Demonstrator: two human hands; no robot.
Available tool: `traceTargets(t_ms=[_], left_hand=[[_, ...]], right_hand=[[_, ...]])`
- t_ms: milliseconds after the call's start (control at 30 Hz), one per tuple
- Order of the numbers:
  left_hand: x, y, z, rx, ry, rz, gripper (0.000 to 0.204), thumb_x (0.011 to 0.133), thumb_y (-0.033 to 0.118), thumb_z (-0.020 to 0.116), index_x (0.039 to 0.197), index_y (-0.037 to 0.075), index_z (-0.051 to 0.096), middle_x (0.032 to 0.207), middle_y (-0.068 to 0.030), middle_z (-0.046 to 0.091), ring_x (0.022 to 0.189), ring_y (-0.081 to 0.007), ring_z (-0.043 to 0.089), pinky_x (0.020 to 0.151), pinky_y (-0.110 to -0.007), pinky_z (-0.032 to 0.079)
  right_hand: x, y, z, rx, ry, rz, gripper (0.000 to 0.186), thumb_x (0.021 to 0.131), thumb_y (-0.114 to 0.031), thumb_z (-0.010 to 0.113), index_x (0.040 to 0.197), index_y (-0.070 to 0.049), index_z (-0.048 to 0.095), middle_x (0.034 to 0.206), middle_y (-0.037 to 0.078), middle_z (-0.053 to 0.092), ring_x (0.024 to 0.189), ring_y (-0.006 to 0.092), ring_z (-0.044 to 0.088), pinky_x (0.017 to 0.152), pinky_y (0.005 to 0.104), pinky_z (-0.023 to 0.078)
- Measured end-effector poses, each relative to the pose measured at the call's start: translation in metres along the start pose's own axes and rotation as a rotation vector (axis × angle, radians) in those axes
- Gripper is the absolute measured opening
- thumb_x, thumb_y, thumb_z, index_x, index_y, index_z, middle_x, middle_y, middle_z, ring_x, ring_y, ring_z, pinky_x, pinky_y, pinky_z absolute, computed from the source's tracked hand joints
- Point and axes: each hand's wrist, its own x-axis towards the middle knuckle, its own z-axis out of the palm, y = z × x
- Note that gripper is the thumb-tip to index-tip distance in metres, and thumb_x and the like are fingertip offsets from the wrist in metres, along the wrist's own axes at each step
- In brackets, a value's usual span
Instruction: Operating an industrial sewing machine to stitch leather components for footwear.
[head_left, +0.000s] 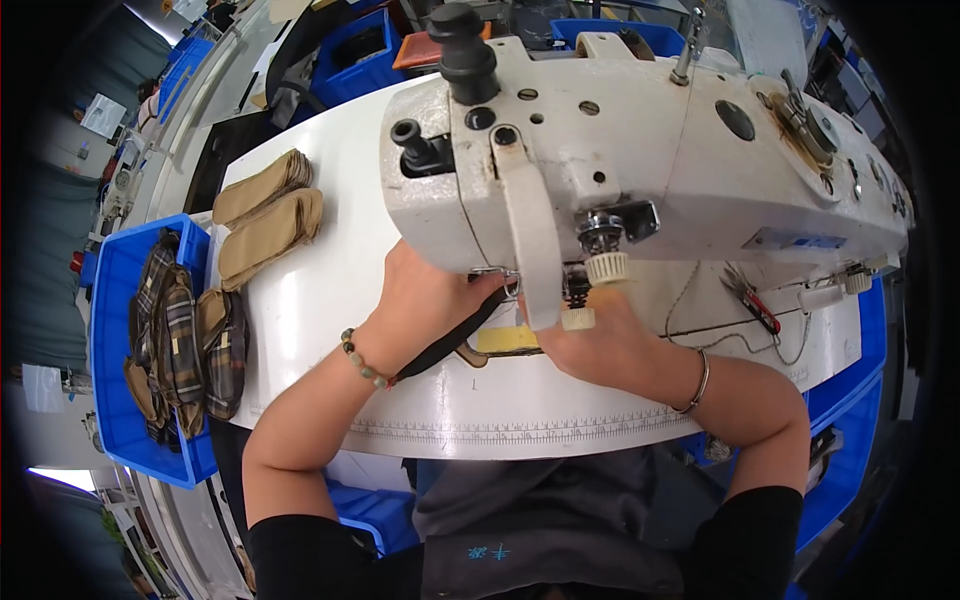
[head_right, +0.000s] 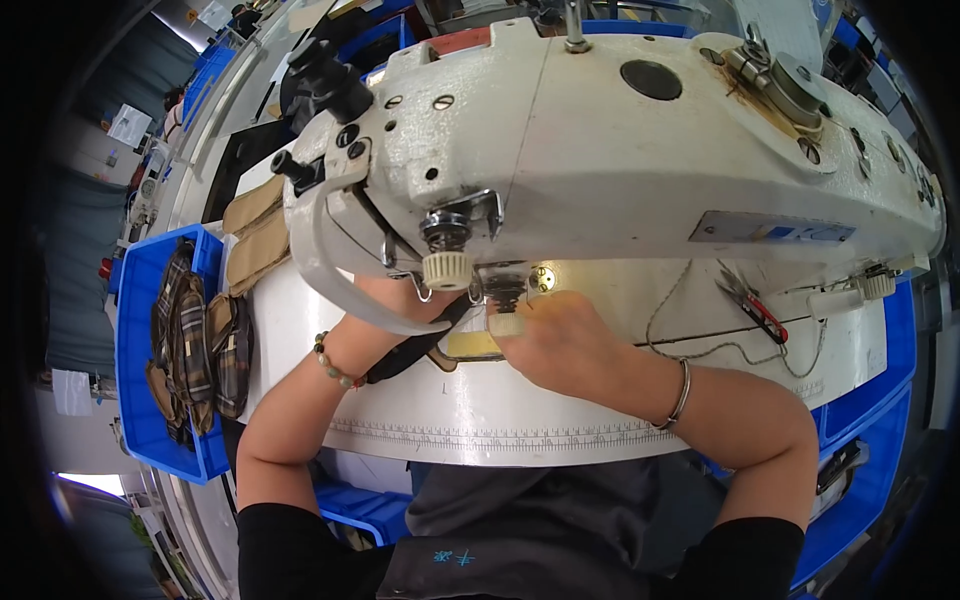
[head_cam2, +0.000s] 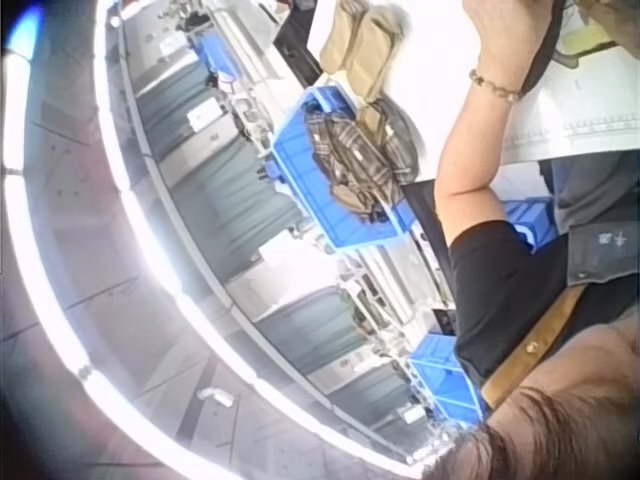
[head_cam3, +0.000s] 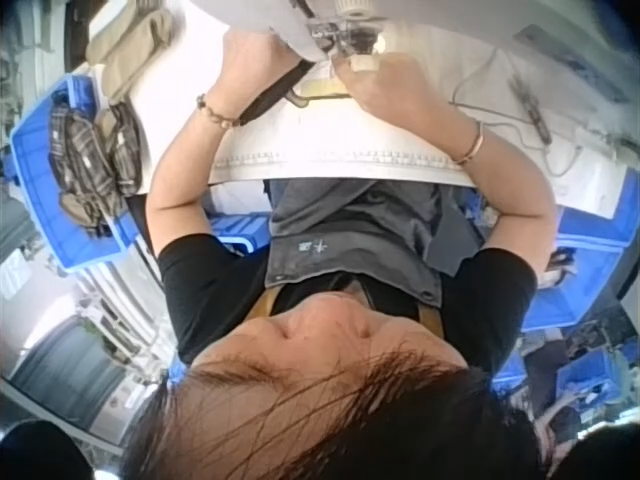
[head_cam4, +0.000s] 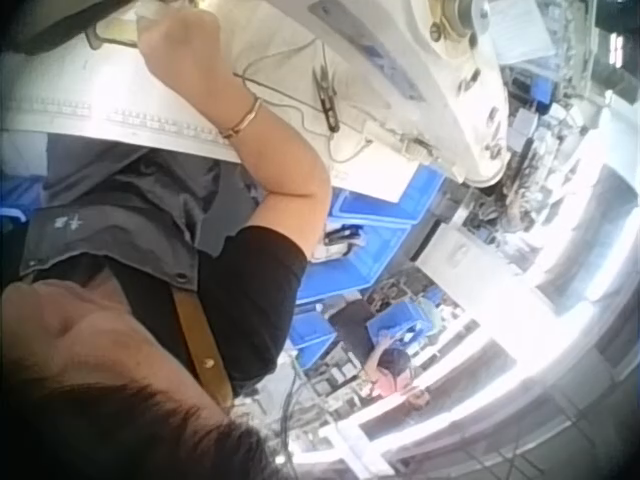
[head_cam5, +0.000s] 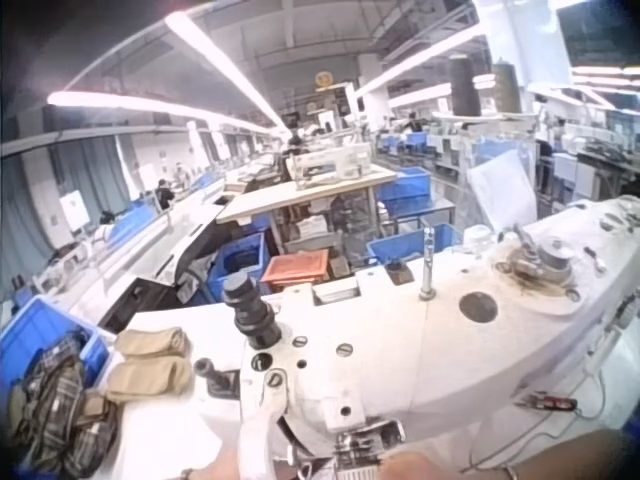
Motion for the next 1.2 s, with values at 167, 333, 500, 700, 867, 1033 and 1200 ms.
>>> traceTargets(t_ms=[167,333,500,700,867,1033,1200], left_hand=[[-0.007,-0.001,0.001,0.060,-0.064,-0.005,0.030,0.074,0.020,0.079,0.101,0.011,0.073,0.086,-0.0095,0.070,0.078,-0.0312,0.067,0.066,-0.042,0.053],[-0.006,0.002,-0.005,-0.055,-0.122,-0.173,0.028,0.074,0.016,0.079,0.098,0.007,0.072,0.084,-0.0102,0.070,0.072,-0.0290,0.067,0.063,-0.039,0.053],[-0.015,-0.004,-0.001,-0.039,-0.110,-0.150,0.023,0.076,0.012,0.079,0.097,0.005,0.072,0.078,-0.0086,0.070,0.066,-0.0223,0.066,0.061,-0.033,0.052],[-0.014,-0.008,-0.001,-0.105,-0.205,-0.236,0.021,0.080,0.017,0.079,0.095,0.004,0.072,0.079,-0.0093,0.070,0.067,-0.0223,0.066,0.060,-0.033,0.051],[-0.010,-0.012,-0.001,-0.173,-0.142,-0.179,0.022,0.081,0.021,0.079,0.088,0.002,0.070,0.074,-0.0082,0.067,0.062,-0.0204,0.063,0.056,-0.034,0.049],[-0.015,-0.008,0.005,-0.206,-0.113,-0.266,0.024,0.080,0.021,0.081,0.082,0.001,0.067,0.069,-0.0075,0.065,0.057,-0.0181,0.059,0.053,-0.033,0.047],[-0.012,-0.002,0.008,-0.215,-0.129,-0.240,0.025,0.077,0.019,0.083,0.081,0.001,0.065,0.068,-0.0075,0.063,0.056,-0.0184,0.058,0.052,-0.033,0.046]], right_hand=[[0.001,0.001,-0.001,0.060,-0.003,-0.032,0.026,0.073,-0.011,0.066,0.098,-0.002,0.069,0.062,0.008,0.057,0.054,0.0236,0.061,0.049,0.0381,0.047],[0.005,-0.004,-0.004,0.032,0.045,-0.033,0.012,0.076,-0.010,0.065,0.086,-0.005,0.067,0.058,0.007,0.055,0.053,0.0238,0.060,0.047,0.0377,0.046],[0.009,-0.008,-0.005,0.145,0.103,-0.039,0.015,0.077,-0.010,0.064,0.092,-0.005,0.066,0.058,0.008,0.054,0.053,0.0228,0.059,0.046,0.0361,0.046],[0.002,-0.007,-0.003,0.147,0.010,-0.091,0.023,0.079,-0.012,0.063,0.099,-0.003,0.067,0.059,0.007,0.055,0.053,0.0221,0.060,0.045,0.0361,0.046],[0.005,-0.011,-0.006,0.109,0.078,-0.100,0.029,0.078,-0.014,0.063,0.104,-0.003,0.067,0.063,0.006,0.058,0.054,0.0209,0.060,0.044,0.0346,0.046],[0.007,-0.010,-0.007,0.046,0.050,-0.100,0.029,0.077,-0.015,0.064,0.103,-0.004,0.068,0.084,0.007,0.067,0.056,0.0188,0.061,0.045,0.0322,0.048],[0.016,-0.016,-0.006,-0.129,0.230,-0.166,0.027,0.074,-0.013,0.064,0.098,-0.001,0.068,0.093,0.012,0.068,0.060,0.0164,0.062,0.046,0.0291,0.049]])
